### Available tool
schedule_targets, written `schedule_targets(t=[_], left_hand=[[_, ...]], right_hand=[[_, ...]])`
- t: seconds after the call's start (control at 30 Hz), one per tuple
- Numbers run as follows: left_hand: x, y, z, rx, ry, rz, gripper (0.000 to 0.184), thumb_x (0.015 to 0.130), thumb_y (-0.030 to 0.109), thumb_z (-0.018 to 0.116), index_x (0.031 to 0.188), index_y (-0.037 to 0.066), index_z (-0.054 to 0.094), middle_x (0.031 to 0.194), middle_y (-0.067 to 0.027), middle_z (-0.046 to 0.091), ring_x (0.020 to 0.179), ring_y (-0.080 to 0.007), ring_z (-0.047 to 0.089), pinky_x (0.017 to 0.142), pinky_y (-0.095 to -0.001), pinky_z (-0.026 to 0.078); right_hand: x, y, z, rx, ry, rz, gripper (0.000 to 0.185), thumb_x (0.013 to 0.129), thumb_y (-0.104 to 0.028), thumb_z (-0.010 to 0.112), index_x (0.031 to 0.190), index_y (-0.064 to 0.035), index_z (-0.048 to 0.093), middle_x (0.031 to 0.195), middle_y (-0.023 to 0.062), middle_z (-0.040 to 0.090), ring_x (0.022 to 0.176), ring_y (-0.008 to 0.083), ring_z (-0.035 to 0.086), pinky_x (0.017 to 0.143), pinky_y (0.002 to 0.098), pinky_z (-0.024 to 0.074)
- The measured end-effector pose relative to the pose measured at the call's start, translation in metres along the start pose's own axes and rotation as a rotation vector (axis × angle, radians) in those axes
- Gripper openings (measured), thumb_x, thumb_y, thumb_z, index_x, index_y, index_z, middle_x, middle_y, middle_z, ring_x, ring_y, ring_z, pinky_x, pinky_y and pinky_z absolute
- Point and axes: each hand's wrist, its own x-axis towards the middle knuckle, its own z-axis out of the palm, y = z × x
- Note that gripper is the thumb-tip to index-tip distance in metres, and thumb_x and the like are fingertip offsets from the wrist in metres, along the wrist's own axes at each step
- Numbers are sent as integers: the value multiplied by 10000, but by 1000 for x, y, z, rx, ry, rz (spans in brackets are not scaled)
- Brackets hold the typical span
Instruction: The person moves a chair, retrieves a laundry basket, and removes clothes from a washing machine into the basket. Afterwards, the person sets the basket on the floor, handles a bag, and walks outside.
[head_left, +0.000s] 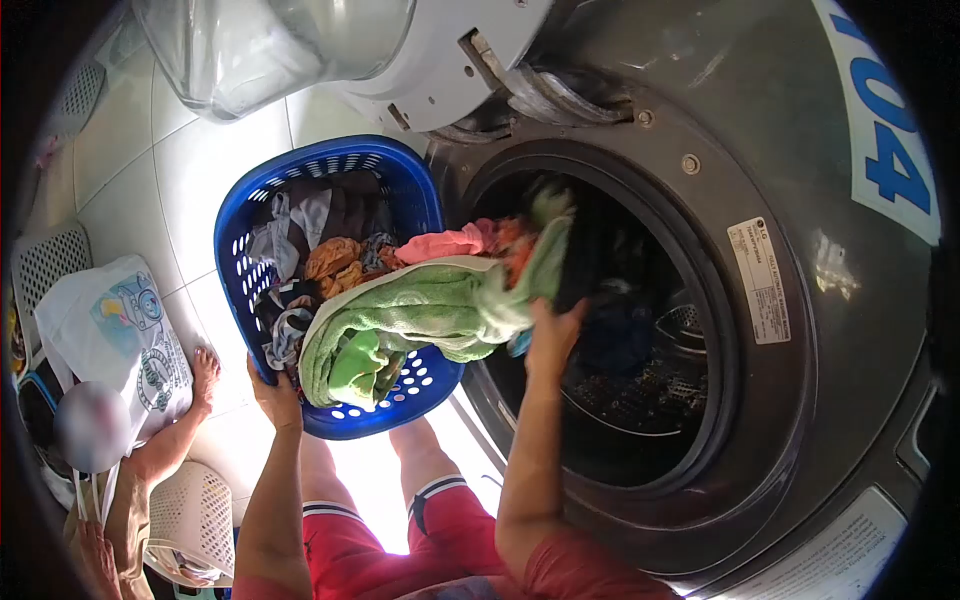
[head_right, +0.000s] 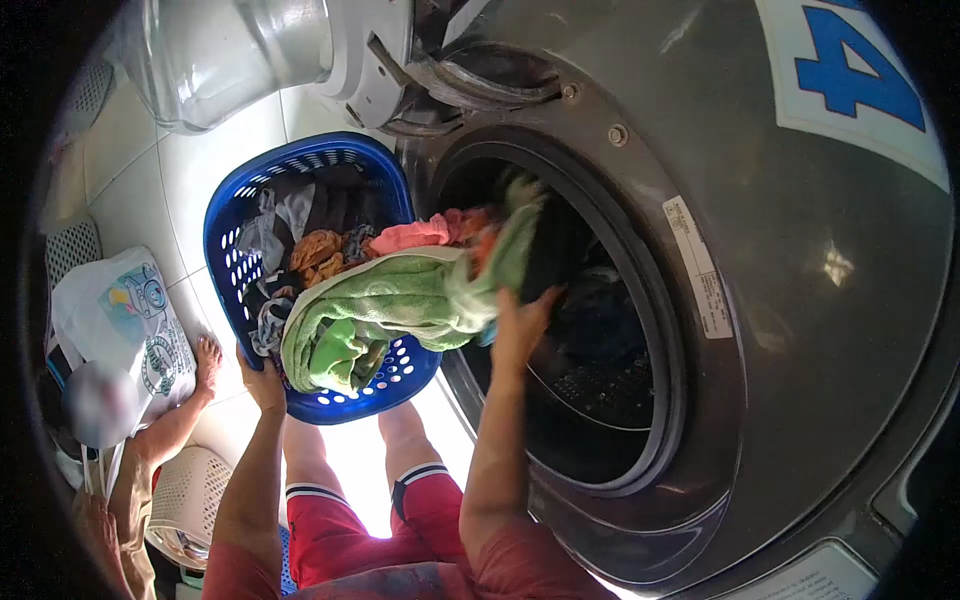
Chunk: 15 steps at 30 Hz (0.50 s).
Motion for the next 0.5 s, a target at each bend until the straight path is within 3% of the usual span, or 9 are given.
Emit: schedule_targets(t=[0.13,0.2,0.27,0.3,0.37,0.4,0.43,0.47,0.5], left_hand=[[-1,2,-2,-11,-5,-33,461,685,34,455,1131,37,340,1028,-175,460,926,-289,456,803,-321,336],[1,-13,3,-17,-13,-49,454,688,42,463,1127,35,345,1033,-172,460,929,-286,456,808,-319,337],[8,-64,14,-817,-111,-231,459,688,65,489,1125,37,348,1035,-163,460,922,-273,459,815,-312,337],[7,-48,11,-820,-109,-226,459,688,65,489,1125,37,348,1035,-163,460,922,-273,459,815,-312,337],[2,0,0,-44,13,177,500,678,92,511,1137,24,326,1043,-178,451,909,-265,469,811,-309,344],[3,1,-1,-40,9,175,500,678,92,511,1137,24,326,1043,-178,451,909,-265,469,811,-309,344],[2,1,-2,-51,-21,22,497,677,81,497,1139,20,324,1041,-180,452,914,-267,469,807,-314,345],[0,1,-3,-63,-48,-132,494,677,69,482,1141,16,321,1039,-182,453,918,-268,470,803,-319,346],[0,-3,-2,-66,-46,-130,494,677,69,482,1141,16,321,1039,-182,453,918,-268,470,803,-319,346]], right_hand=[[-121,-61,0,-320,-261,12,752,554,-194,666,1130,77,265,1097,273,357,1036,343,359,870,351,280],[-164,-68,22,-102,-468,-175,733,511,-215,660,1085,72,305,1060,277,369,989,388,373,833,400,300],[-187,-69,53,-54,-693,-84,696,522,-233,618,1076,62,318,998,273,406,923,361,423,792,400,332],[-188,-55,79,-26,-802,-119,683,525,-222,621,1079,48,328,958,227,454,866,299,472,749,373,365],[-169,-17,140,430,-1013,149,670,552,-225,627,1095,35,333,981,143,476,847,201,486,733,302,375],[-134,-45,136,208,-1137,329,691,567,-234,620,1122,32,306,1032,147,449,900,205,461,768,298,357],[-124,-34,161,391,-899,350,726,576,-252,608,1146,44,269,1093,155,408,982,221,409,821,303,322],[-101,-31,174,574,-927,408,755,592,-296,585,1167,49,237,1152,177,352,1057,248,346,873,305,271],[-78,-49,171,409,-858,319,790,617,-384,557,1186,40,210,1175,190,322,1086,256,319,888,307,250]])
